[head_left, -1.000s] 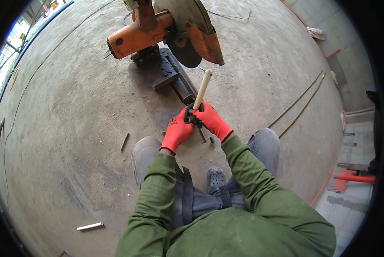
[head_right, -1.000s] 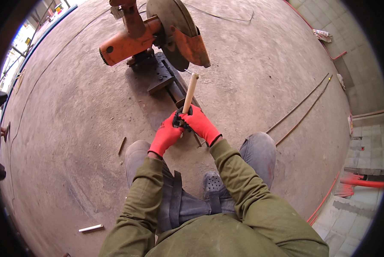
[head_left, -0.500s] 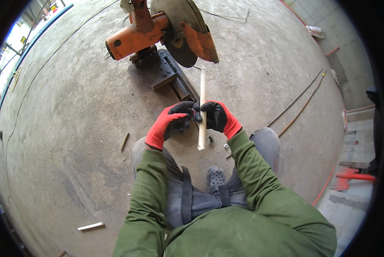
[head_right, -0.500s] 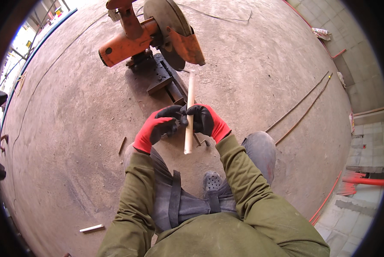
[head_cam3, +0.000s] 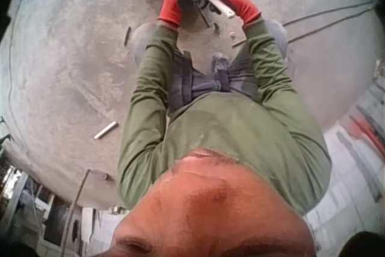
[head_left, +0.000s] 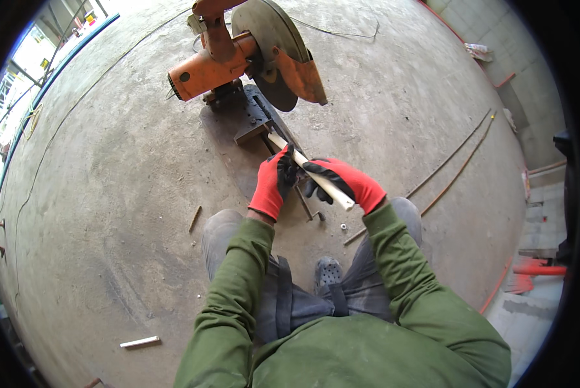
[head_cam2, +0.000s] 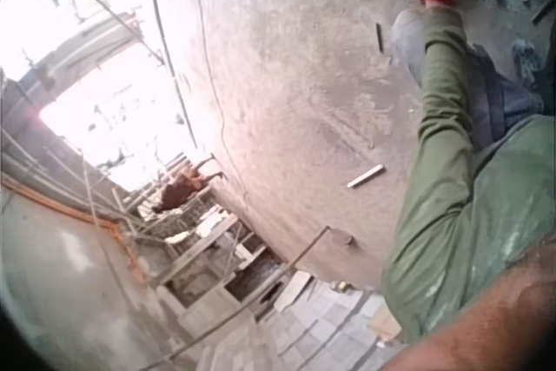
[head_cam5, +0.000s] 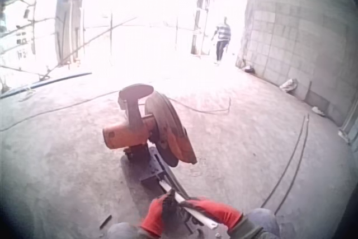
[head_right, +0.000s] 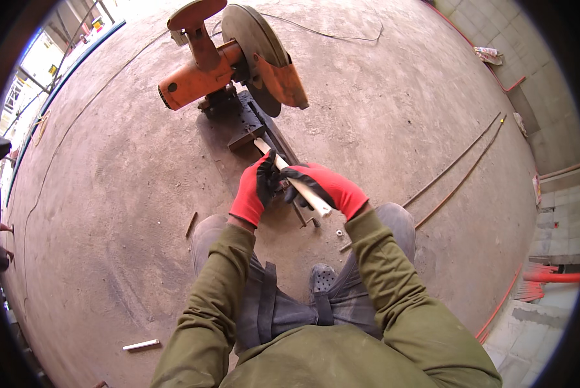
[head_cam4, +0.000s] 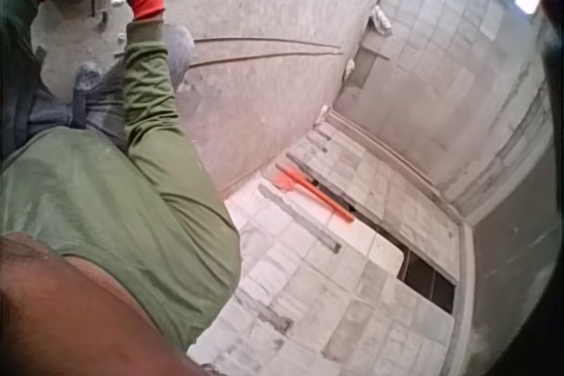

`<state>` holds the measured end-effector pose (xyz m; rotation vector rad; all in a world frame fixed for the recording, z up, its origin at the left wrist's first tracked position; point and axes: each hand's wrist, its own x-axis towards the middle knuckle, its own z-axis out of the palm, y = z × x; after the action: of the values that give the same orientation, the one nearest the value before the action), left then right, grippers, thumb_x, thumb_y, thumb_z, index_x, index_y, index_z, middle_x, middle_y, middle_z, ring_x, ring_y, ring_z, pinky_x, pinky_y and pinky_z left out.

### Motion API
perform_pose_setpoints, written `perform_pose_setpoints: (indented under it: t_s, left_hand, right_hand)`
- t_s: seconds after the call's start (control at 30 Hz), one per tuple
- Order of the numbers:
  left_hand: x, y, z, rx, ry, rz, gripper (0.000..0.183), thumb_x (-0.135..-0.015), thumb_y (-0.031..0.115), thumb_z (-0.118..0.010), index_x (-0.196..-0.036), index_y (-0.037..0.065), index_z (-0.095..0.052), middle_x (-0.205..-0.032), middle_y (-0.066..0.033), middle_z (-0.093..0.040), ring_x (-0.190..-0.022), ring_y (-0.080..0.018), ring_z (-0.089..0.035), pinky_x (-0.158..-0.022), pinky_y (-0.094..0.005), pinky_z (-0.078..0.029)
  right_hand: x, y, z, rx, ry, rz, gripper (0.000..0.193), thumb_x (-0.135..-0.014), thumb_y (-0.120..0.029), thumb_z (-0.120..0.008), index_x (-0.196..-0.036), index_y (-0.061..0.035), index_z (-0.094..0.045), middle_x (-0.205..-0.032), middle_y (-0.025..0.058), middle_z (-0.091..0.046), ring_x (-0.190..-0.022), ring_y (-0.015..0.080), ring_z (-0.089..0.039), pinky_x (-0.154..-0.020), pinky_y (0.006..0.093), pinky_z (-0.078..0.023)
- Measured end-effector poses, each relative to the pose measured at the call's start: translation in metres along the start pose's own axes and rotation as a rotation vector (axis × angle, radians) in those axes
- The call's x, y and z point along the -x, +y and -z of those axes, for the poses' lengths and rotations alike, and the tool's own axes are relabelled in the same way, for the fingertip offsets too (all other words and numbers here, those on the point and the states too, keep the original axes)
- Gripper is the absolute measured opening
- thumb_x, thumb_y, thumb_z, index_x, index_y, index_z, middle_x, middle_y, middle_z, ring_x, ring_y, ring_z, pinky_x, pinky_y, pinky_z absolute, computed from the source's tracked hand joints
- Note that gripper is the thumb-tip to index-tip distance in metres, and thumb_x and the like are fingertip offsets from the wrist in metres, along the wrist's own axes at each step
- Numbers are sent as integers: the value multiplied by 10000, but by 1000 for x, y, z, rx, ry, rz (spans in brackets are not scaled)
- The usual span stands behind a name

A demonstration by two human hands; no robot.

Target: The person kneels and uses a chop saw to cut a white pipe. They position the pipe, lower the blade to cut, and then lift the blade to remove the cut piece.

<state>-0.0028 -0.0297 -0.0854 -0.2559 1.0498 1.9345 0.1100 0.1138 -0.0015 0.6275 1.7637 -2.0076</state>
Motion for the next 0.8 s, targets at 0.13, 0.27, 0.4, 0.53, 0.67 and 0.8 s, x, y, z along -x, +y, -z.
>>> perform_pose_setpoints:
  t_s: [0.13, 0.27, 0.4, 0.53, 0.67, 0.8]
  left_hand:
    - [-16, -13, -7, 235, 9, -45, 268, -991, 297, -728, -920, 58, -627, -703, 6, -542, -515, -99, -466, -463, -259, -352]
    - [-21, -19, -19, 300, 25, -68, 242, -982, 260, -741, -909, 71, -609, -691, 13, -519, -500, -92, -436, -445, -262, -314]
    - [-21, -17, -36, 235, 140, -132, 243, -975, 238, -750, -887, 77, -591, -685, 20, -497, -492, -90, -419, -428, -265, -293]
    - [-29, -15, -21, 193, 36, -168, 236, -982, 281, -738, -937, 108, -584, -702, 21, -513, -514, -96, -456, -437, -270, -336]
    - [-34, -10, -13, 263, 43, -231, 211, -997, 309, -713, -1019, 139, -589, -739, 10, -556, -571, -113, -536, -468, -272, -402]
    - [-37, -9, -10, 239, 83, -291, 221, -994, 259, -717, -1077, 68, -640, -812, -36, -643, -634, -152, -629, -522, -294, -508]
  right_hand:
    - [21, 8, 39, -149, 96, 315, 725, -1031, -648, -445, -1440, -51, -487, -1227, 180, -662, -800, 198, -688, -631, 308, -573]
    - [35, 20, 32, -419, 318, 509, 741, -1025, -613, -519, -1399, 25, -486, -1300, 202, -652, -800, 209, -688, -627, 330, -579]
    - [37, 2, 36, -76, 484, 407, 342, -1063, -288, -551, -1229, 5, -611, -961, 126, -744, -592, 130, -622, -501, 270, -509]
    - [42, -8, 65, 10, 322, 221, 308, -1064, -314, -551, -1066, -28, -665, -818, 80, -707, -459, 62, -469, -414, 246, -384]
    - [41, 3, 91, -124, 241, 162, 343, -1066, -358, -554, -1003, -46, -684, -760, 28, -647, -473, 41, -436, -423, 224, -340]
    - [31, 12, 99, 227, 602, 233, 334, -1016, -351, -650, -993, -19, -684, -756, 25, -641, -577, 113, -536, -522, 288, -429]
